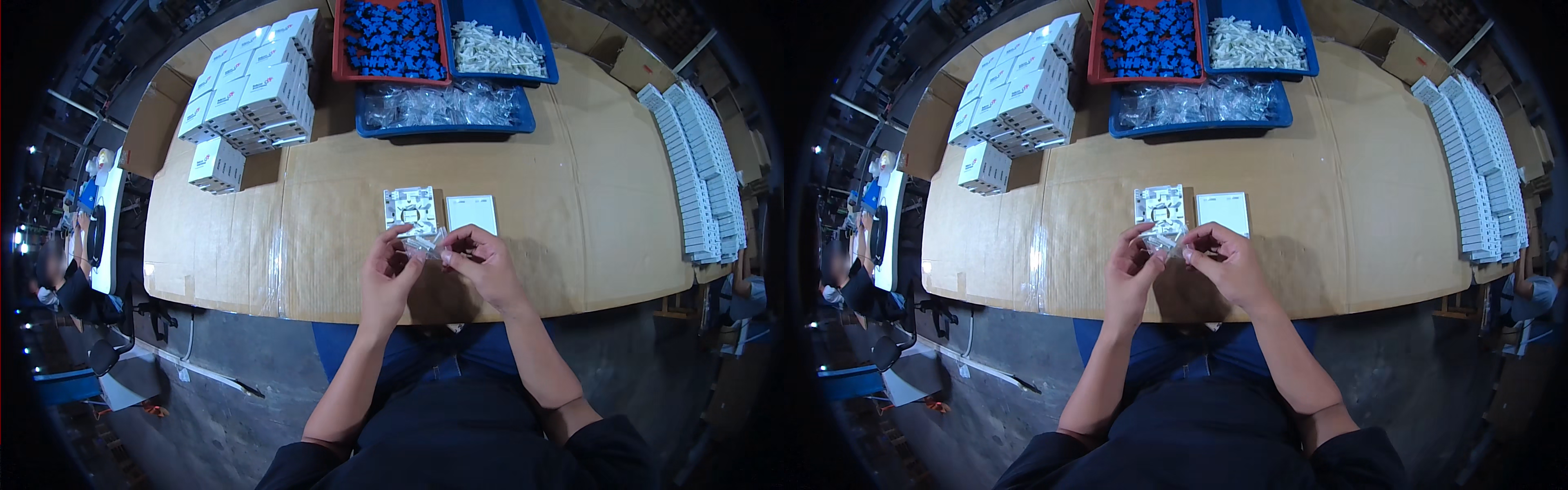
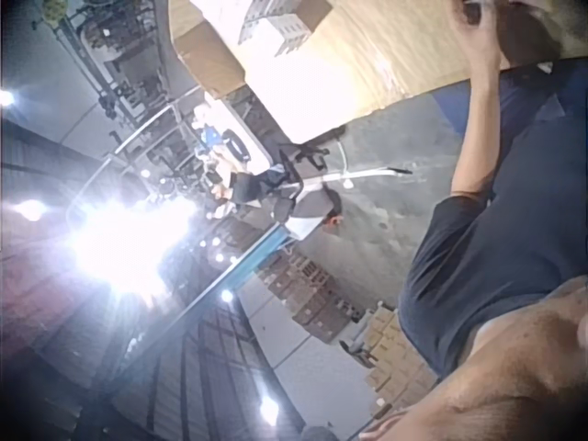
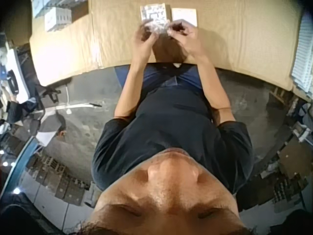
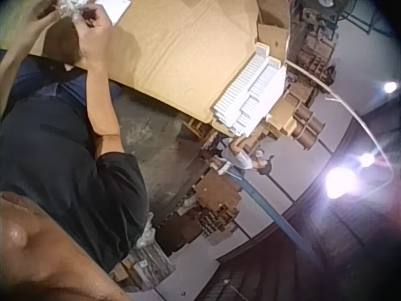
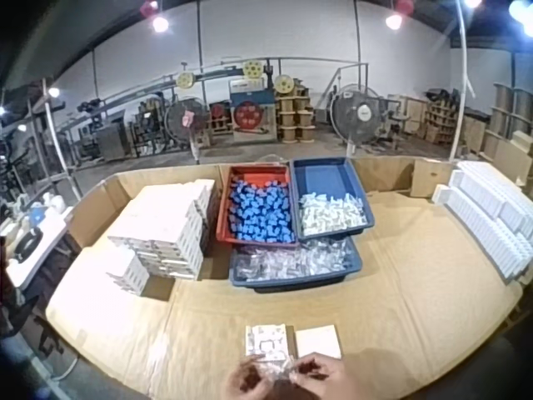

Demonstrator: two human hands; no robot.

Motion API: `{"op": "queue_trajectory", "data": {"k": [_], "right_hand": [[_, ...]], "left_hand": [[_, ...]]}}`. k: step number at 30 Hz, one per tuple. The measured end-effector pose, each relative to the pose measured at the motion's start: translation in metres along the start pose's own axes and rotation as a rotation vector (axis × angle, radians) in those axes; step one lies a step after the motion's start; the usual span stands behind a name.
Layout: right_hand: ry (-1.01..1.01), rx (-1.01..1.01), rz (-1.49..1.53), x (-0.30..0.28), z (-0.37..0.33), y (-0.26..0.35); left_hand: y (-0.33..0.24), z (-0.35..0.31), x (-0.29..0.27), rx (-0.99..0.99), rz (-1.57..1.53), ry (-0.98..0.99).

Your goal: The user is assembling a electronic device by placing internal components and then closing the plastic housing.

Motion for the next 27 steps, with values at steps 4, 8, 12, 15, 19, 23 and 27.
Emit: {"op": "queue_trajectory", "data": {"k": [4, 8, 12, 15, 19, 23, 27], "right_hand": [[0.046, -0.029, -0.045, 0.008, 0.005, 0.01], [0.03, -0.003, -0.07, 0.006, 0.003, 0.005], [0.006, -0.045, -0.052, 0.003, 0.004, -0.001], [0.001, 0.02, 0.005, -0.001, 0.004, -0.003], [-0.046, -0.029, -0.007, 0.001, 0.006, -0.001], [-0.067, -0.042, -0.008, 0.0, 0.005, 0.002], [-0.072, -0.063, -0.028, -0.001, 0.006, 0.001]], "left_hand": [[0.023, 0.002, -0.003, -0.139, -0.385, 0.058], [0.02, 0.003, 0.001, -0.147, -0.312, 0.033], [0.012, 0.002, -0.007, -0.08, -0.179, 0.029], [0.011, 0.002, -0.009, -0.039, -0.085, 0.032], [0.005, 0.003, -0.007, -0.044, -0.17, 0.031], [0.006, 0.005, -0.015, -0.152, 0.068, 0.047], [-0.001, 0.004, -0.02, -0.103, 0.187, 0.036]]}}
Point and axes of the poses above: each hand's wrist, its own z-axis towards the middle knuckle, its own x-axis out of the palm, y = z × x, the point moved 6 cm from there along z, towards the middle knuckle, and after that the axes turned 15 degrees about y, right-handed, at the moved point
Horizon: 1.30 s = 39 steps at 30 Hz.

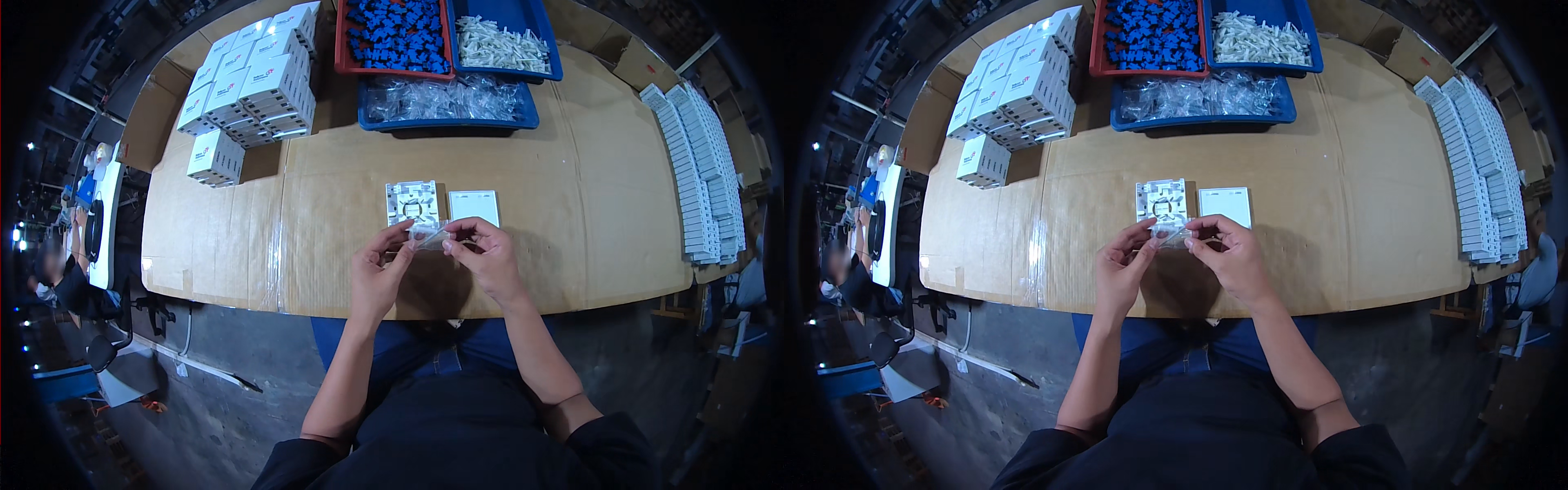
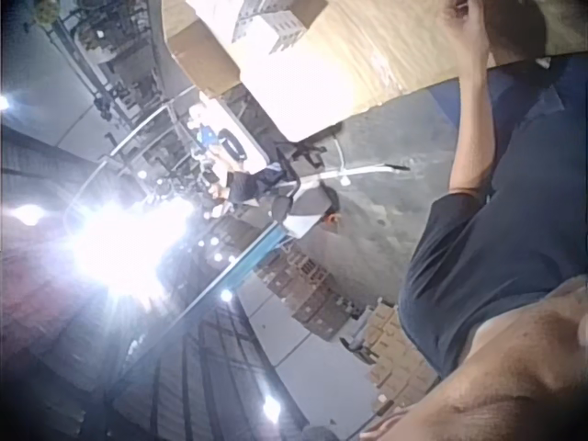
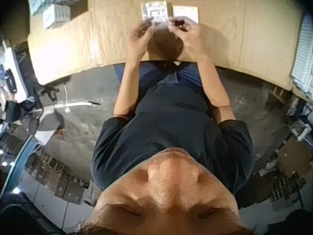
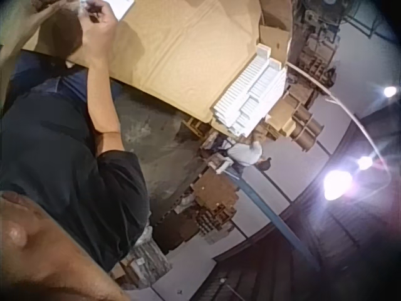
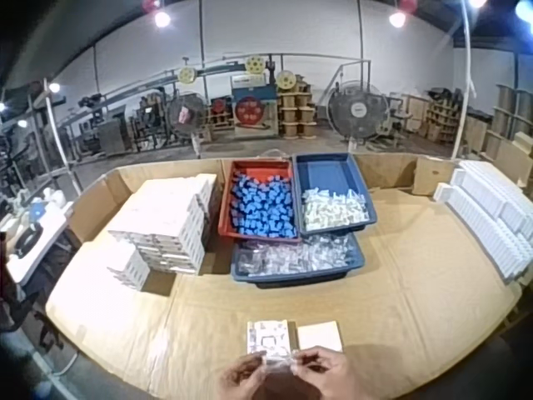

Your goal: The user is assembling a electronic device by placing internal components and then closing the plastic housing.

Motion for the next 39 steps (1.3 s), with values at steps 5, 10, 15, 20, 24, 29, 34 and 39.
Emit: {"op": "queue_trajectory", "data": {"k": [5, 10, 15, 20, 24, 29, 34, 39], "right_hand": [[0.02, 0.043, 0.059, -0.007, 0.0, -0.004], [0.05, 0.011, 0.044, -0.003, -0.001, -0.003], [0.047, -0.006, 0.04, -0.004, -0.002, -0.003], [0.069, 0.002, 0.005, -0.003, 0.0, 0.001], [0.078, -0.016, -0.016, 0.002, -0.003, 0.0], [0.083, -0.008, -0.024, 0.002, -0.002, 0.002], [0.093, -0.002, -0.04, 0.004, -0.002, -0.001], [0.103, 0.008, 0.023, 0.003, 0.001, -0.001]], "left_hand": [[0.01, 0.003, 0.005, 0.001, -0.359, 0.069], [0.017, 0.004, 0.004, 0.007, -0.425, 0.065], [0.018, 0.004, 0.004, -0.017, -0.454, 0.051], [0.029, 0.003, 0.01, -0.007, -0.593, 0.034], [0.033, 0.001, 0.011, -0.023, -0.69, 0.054], [0.026, 0.0, 0.012, -0.04, -0.755, 0.084], [0.027, 0.003, 0.013, -0.07, -0.454, 0.142], [0.024, 0.004, 0.01, -0.028, -0.504, 0.158]]}}
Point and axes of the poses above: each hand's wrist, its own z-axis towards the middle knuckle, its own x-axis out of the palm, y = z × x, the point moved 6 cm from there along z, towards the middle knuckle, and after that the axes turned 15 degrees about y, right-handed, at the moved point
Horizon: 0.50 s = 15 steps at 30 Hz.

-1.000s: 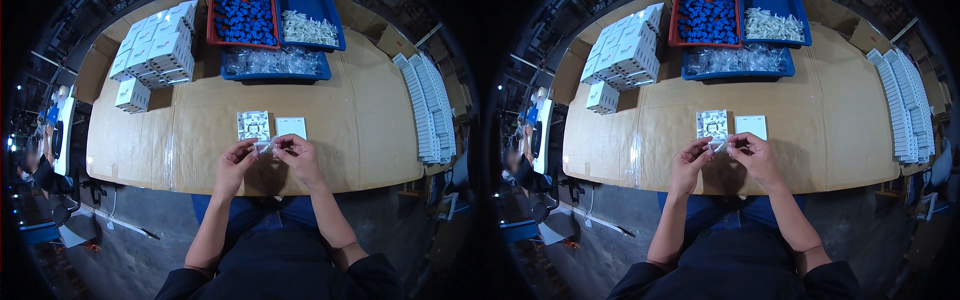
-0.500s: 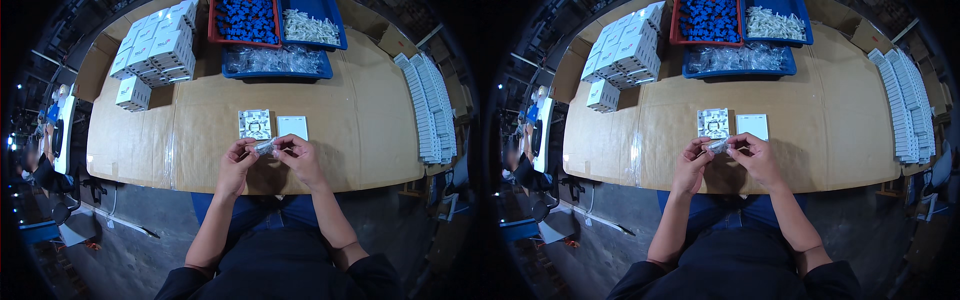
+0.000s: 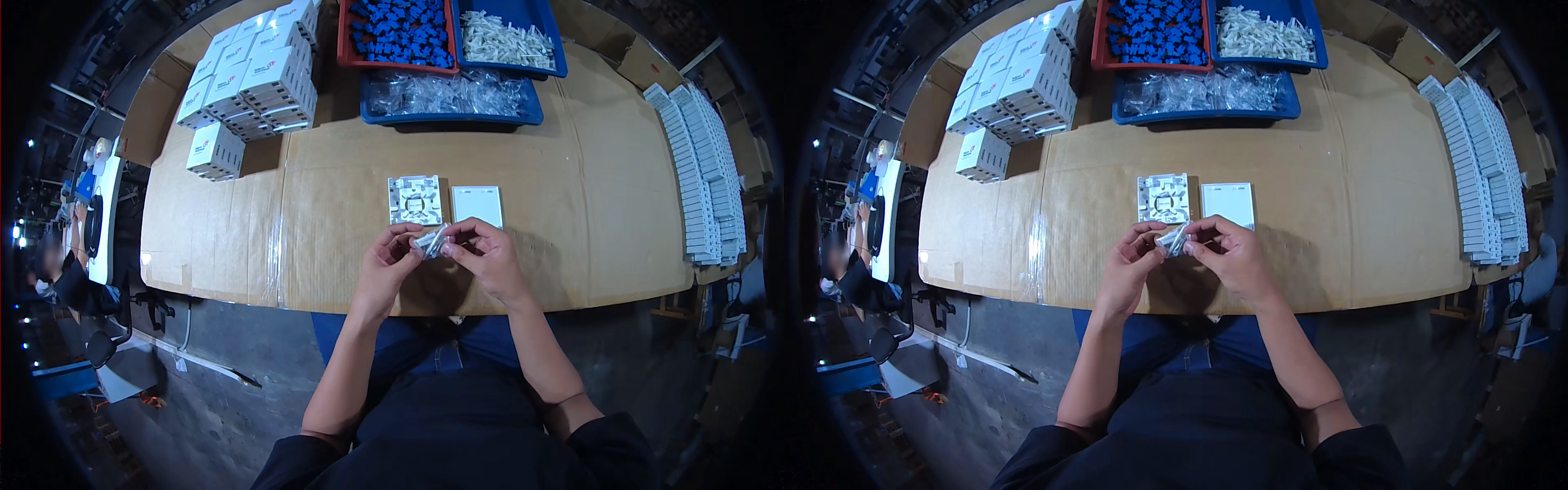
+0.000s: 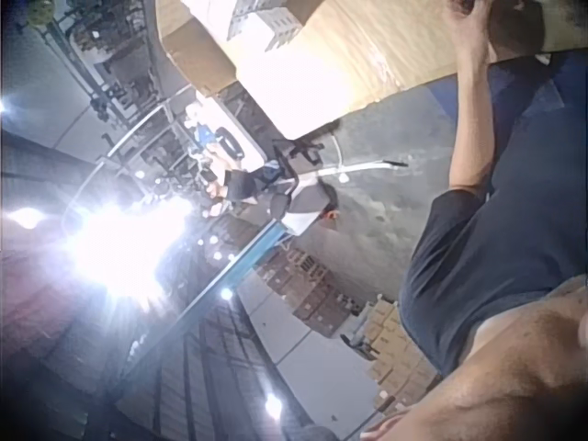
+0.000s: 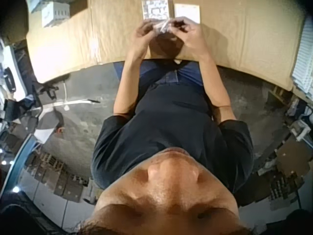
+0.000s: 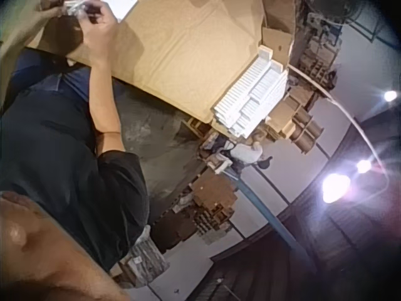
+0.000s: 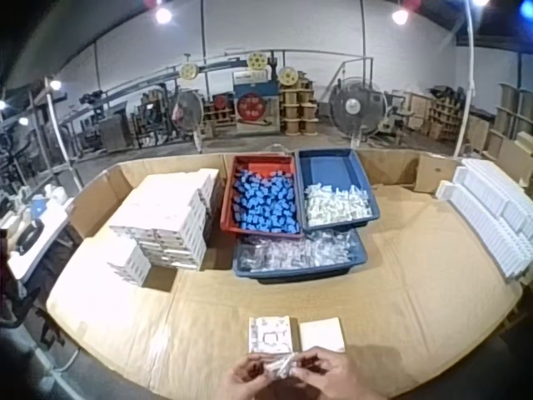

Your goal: The user is assembling a electronic device by placing internal components and then closing the plastic housing.

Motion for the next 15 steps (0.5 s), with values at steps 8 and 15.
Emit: {"op": "queue_trajectory", "data": {"k": [8, 15], "right_hand": [[-0.003, 0.023, 0.004, 0.002, -0.005, -0.004], [0.021, 0.012, -0.008, -0.004, 0.001, -0.001]], "left_hand": [[0.003, -0.003, -0.002, -0.061, 0.249, -0.033], [0.001, -0.001, -0.001, 0.001, -0.173, -0.002]]}}
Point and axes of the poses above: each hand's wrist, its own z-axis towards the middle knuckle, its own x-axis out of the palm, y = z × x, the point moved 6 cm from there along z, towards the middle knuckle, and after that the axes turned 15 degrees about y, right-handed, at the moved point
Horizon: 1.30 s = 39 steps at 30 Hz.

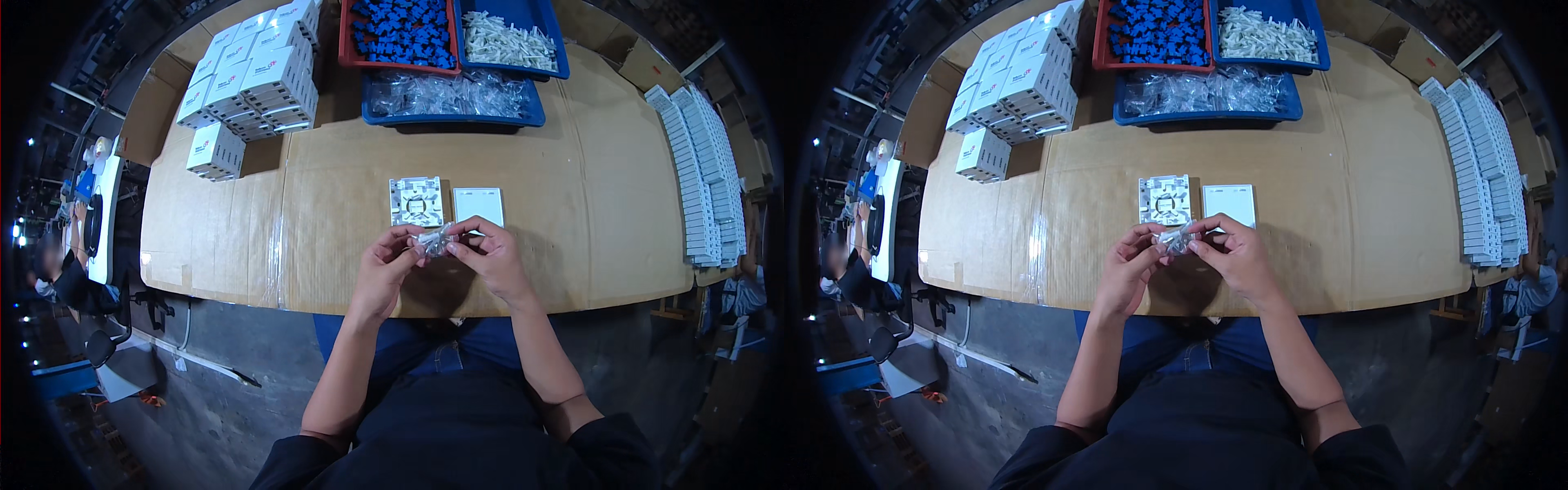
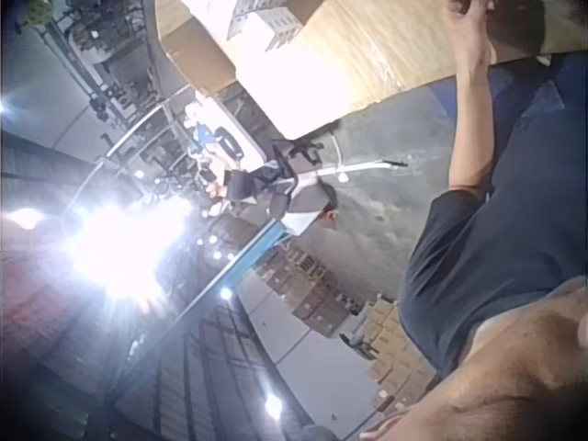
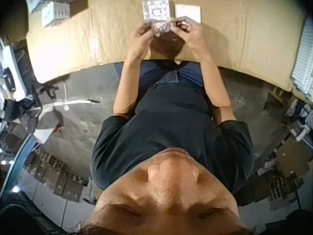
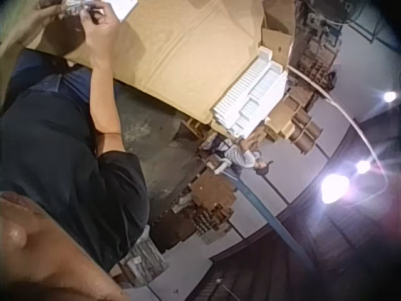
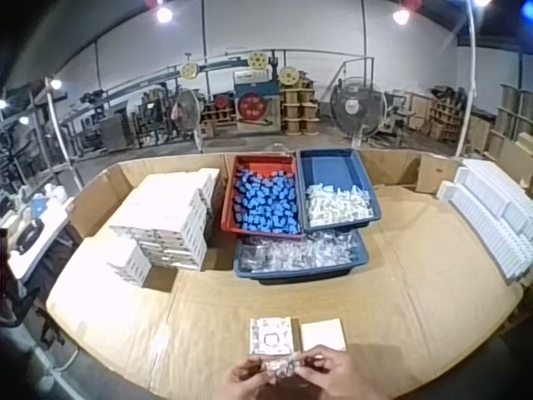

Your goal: The user is assembling a electronic device by placing internal components and then closing the plastic housing.

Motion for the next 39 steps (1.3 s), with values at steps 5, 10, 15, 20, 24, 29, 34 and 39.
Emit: {"op": "queue_trajectory", "data": {"k": [5, 10, 15, 20, 24, 29, 34, 39], "right_hand": [[-0.047, -0.004, -0.057, 0.001, -0.001, -0.002], [-0.076, -0.002, -0.151, 0.003, -0.001, 0.002], [-0.099, 0.023, -0.215, 0.003, -0.002, 0.0], [-0.114, -0.045, -0.368, 0.0, 0.01, 0.006], [-0.156, -0.078, -0.536, -0.004, 0.023, 0.027], [-0.228, -0.263, -0.774, -0.008, 0.038, 0.041], [-0.122, -0.153, -0.64, -0.005, 0.055, 0.027], [-0.146, -0.155, -0.648, -0.005, 0.059, 0.027]], "left_hand": [[-0.001, 0.0, 0.004, -0.019, -0.066, -0.016], [-0.007, 0.0, -0.001, 0.043, 0.197, -0.053], [-0.022, -0.008, 0.003, 0.085, 0.724, -0.035], [-0.041, 0.003, 0.008, 0.061, 0.97, -0.03], [-0.06, 0.016, 0.016, 0.166, 1.121, 0.037], [-0.077, 0.032, 0.009, 0.192, 1.282, -0.001], [-0.075, 0.038, -0.004, 0.126, 1.162, -0.041], [-0.065, 0.04, -0.014, 0.126, 0.99, -0.052]]}}
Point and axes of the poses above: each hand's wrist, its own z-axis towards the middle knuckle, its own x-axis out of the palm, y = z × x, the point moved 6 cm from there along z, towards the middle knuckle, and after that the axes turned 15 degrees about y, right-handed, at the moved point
